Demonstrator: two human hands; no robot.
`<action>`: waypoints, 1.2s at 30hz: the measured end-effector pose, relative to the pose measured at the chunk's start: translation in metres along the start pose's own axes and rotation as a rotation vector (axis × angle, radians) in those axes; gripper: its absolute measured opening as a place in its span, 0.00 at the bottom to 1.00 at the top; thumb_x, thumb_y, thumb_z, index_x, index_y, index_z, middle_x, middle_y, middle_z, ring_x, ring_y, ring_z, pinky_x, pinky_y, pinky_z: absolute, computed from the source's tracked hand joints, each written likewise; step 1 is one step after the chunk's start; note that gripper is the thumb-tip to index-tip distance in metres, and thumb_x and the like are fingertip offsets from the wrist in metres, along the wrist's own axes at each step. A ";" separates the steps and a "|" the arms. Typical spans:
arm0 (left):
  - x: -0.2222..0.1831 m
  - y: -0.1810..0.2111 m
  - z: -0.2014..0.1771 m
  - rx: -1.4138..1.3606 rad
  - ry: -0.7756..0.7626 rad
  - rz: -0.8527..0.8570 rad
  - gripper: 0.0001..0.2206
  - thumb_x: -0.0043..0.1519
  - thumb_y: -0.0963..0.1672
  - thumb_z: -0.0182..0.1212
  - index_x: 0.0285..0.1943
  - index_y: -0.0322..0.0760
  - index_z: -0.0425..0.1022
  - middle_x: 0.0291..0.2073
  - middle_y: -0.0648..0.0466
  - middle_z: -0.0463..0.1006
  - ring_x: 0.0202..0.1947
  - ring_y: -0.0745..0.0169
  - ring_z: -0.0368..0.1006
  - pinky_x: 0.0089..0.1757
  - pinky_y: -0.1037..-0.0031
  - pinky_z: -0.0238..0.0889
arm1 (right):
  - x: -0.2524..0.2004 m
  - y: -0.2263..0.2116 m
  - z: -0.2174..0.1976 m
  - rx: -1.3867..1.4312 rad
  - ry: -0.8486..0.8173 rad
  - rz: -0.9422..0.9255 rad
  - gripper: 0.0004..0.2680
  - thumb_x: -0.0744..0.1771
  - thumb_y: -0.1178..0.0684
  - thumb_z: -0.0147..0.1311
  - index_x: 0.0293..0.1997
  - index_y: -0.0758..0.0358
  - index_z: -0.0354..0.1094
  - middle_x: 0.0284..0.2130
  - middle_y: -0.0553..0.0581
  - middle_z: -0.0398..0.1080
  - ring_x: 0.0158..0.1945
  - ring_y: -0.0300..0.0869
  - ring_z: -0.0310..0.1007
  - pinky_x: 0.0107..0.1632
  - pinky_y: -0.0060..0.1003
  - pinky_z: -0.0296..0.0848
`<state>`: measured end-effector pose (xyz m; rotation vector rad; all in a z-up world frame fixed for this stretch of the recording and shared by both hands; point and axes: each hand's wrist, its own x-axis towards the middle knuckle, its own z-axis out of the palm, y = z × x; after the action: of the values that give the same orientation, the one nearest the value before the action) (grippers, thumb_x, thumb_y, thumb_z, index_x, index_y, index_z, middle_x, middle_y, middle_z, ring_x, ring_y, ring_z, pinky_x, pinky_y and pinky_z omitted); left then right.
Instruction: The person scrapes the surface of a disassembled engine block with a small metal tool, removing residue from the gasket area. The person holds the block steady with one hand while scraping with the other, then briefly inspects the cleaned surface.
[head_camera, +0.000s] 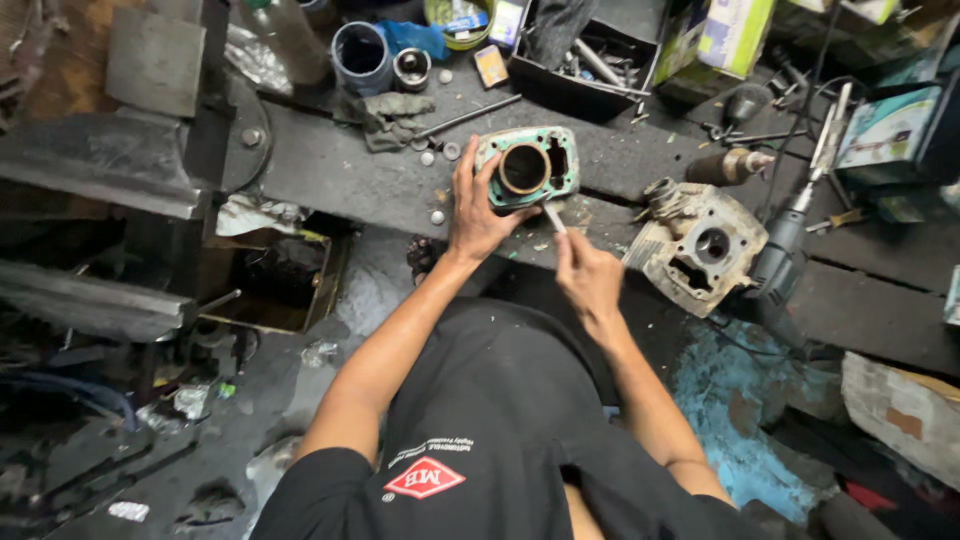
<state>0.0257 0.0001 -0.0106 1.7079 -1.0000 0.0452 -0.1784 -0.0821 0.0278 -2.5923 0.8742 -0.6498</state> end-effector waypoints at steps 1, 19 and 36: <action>0.001 0.000 0.002 -0.006 0.001 -0.004 0.47 0.49 0.53 0.83 0.74 0.42 0.56 0.77 0.40 0.49 0.75 0.33 0.51 0.70 0.50 0.50 | -0.002 0.000 -0.002 0.052 0.067 0.061 0.07 0.72 0.54 0.53 0.50 0.64 0.74 0.19 0.55 0.67 0.19 0.40 0.65 0.27 0.36 0.62; -0.002 -0.001 -0.002 -0.003 -0.024 -0.021 0.46 0.48 0.54 0.81 0.74 0.41 0.56 0.76 0.39 0.48 0.75 0.33 0.50 0.70 0.50 0.49 | -0.009 0.006 -0.004 0.385 0.570 -0.158 0.10 0.72 0.59 0.49 0.59 0.72 0.61 0.28 0.69 0.69 0.23 0.41 0.63 0.29 0.37 0.66; 0.000 -0.001 0.002 -0.025 -0.019 -0.032 0.47 0.47 0.54 0.82 0.74 0.41 0.56 0.76 0.39 0.48 0.75 0.33 0.49 0.70 0.50 0.49 | 0.002 -0.015 -0.001 0.176 0.016 0.103 0.08 0.73 0.52 0.52 0.48 0.65 0.75 0.21 0.56 0.70 0.25 0.28 0.65 0.30 0.32 0.65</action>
<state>0.0255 -0.0021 -0.0120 1.7043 -0.9834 -0.0042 -0.1705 -0.0726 0.0359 -2.3734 0.9057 -0.6866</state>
